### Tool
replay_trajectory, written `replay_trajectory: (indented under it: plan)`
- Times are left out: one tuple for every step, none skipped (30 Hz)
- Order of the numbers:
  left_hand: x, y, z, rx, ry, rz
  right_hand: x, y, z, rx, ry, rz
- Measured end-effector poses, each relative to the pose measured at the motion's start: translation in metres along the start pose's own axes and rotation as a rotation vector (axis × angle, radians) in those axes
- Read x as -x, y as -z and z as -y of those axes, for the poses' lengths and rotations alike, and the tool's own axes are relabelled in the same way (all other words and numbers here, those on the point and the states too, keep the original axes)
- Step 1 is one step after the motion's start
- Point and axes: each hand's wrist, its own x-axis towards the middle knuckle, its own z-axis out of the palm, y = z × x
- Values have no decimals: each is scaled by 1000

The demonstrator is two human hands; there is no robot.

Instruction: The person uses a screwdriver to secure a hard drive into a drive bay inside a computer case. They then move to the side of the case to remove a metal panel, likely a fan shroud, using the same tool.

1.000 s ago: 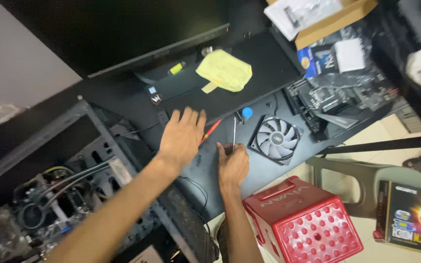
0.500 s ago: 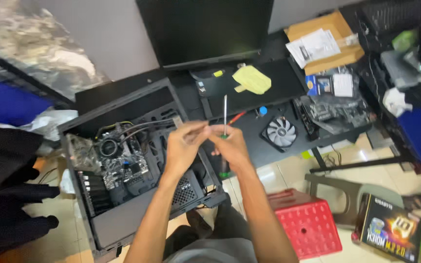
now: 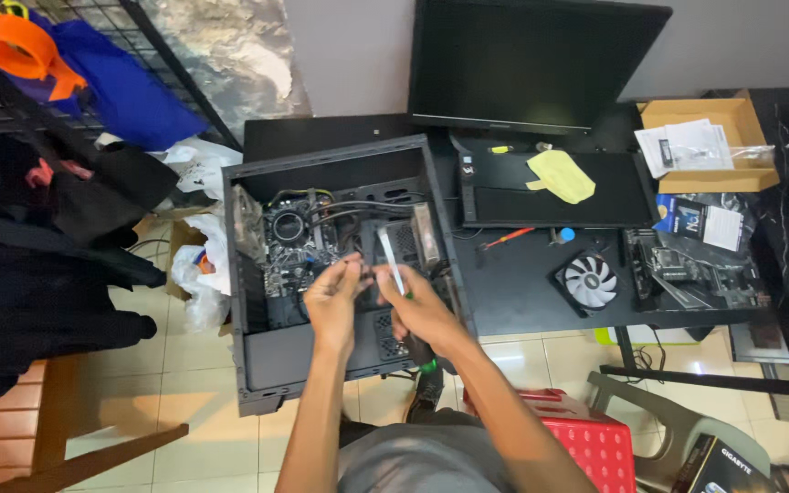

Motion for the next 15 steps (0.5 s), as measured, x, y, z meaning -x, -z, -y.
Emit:
replay_trajectory:
  plan:
    - [2,2,-22,5,3,1,0,-11,2,5,-1,-3]
    - [4,5,-44,65,60,-3,1,-23,4,55,42,33]
    - [5,8,-67,125,118,-7,1,-36,5,106,84,68]
    - [-4,17,-68,126,126,-2,2,-47,10,107,80,59]
    - [-14,27,-70,162,155,30,2,-59,14,163,108,70]
    - [-24,39,-72,193,186,64,1,-74,17,214,134,78]
    - [-35,48,-72,189,196,72,-6,-86,15,210,130,67]
    - [-45,61,-73,196,223,88,-12,-100,11,219,134,49]
    - [-54,72,-73,203,250,105,-18,-114,8,229,138,30]
    - [-61,87,-81,194,267,118,-20,-131,8,219,130,10]
    - [-67,102,-90,195,276,145,-22,-148,8,220,142,2]
    - [-75,111,-98,202,280,173,-25,-161,11,226,158,-5]
    - [-79,118,-107,199,294,187,-25,-175,14,223,153,-24]
    - [-84,127,-119,200,304,197,-26,-190,17,224,153,-49]
    - [-89,134,-130,201,314,208,-27,-205,21,226,152,-74]
